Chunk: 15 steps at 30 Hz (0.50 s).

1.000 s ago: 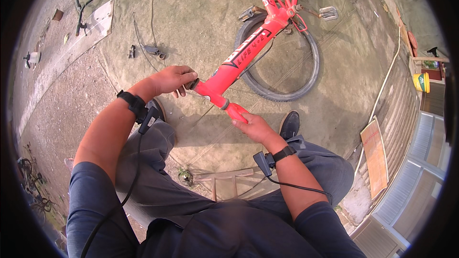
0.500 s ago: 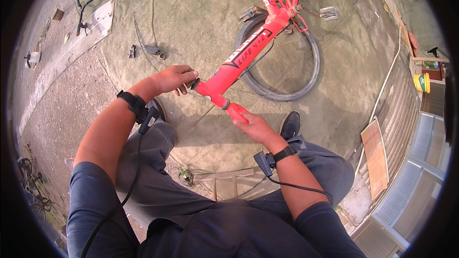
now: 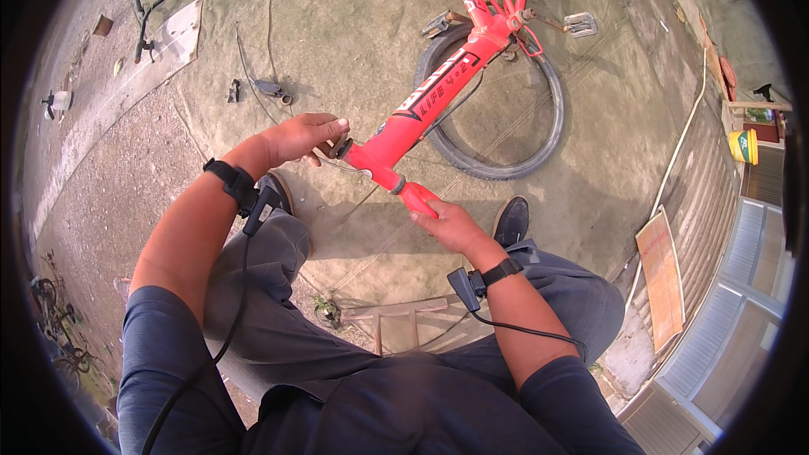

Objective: The person removes the front fork from a red bicycle frame by hand, extracting the headset bearings and placing them in a green basin. The person then lifts the bicycle frame and removes the seat post and saddle.

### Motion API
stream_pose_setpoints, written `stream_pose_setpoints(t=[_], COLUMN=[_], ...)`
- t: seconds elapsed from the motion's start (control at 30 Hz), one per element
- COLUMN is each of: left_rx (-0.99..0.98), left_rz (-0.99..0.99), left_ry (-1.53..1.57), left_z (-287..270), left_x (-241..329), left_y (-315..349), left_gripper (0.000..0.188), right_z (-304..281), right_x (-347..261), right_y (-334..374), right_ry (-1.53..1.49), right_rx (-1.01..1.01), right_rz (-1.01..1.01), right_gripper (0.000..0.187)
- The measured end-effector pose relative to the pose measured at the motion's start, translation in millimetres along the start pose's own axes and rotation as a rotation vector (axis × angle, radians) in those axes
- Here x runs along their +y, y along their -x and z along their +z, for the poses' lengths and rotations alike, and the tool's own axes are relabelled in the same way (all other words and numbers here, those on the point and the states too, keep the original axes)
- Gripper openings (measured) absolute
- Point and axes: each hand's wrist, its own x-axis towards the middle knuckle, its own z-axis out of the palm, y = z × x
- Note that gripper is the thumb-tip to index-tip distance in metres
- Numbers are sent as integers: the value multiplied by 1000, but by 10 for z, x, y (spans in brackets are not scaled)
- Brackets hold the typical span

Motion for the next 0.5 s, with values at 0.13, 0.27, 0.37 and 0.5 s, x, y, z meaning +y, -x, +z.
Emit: stream_pose_setpoints(t=[0.13,0.27,0.37,0.5], left_rx=[-124,-43,-79,-115], left_rz=[-208,-142,-78,-266], left_ry=[-74,-55,21,-88], left_z=[-68,-24,-41,-76], left_x=[40,-9,-45,-75], left_y=[-49,-61,-67,-82], left_gripper=[65,73,75,76], right_z=[-1,3,-4,1], right_x=[-4,38,79,106], right_y=[-9,-35,-48,-57], right_ry=[-12,18,26,11], right_rx=[5,-6,-15,-28], right_rz=[0,-30,-40,-17], right_gripper=[37,40,42,42])
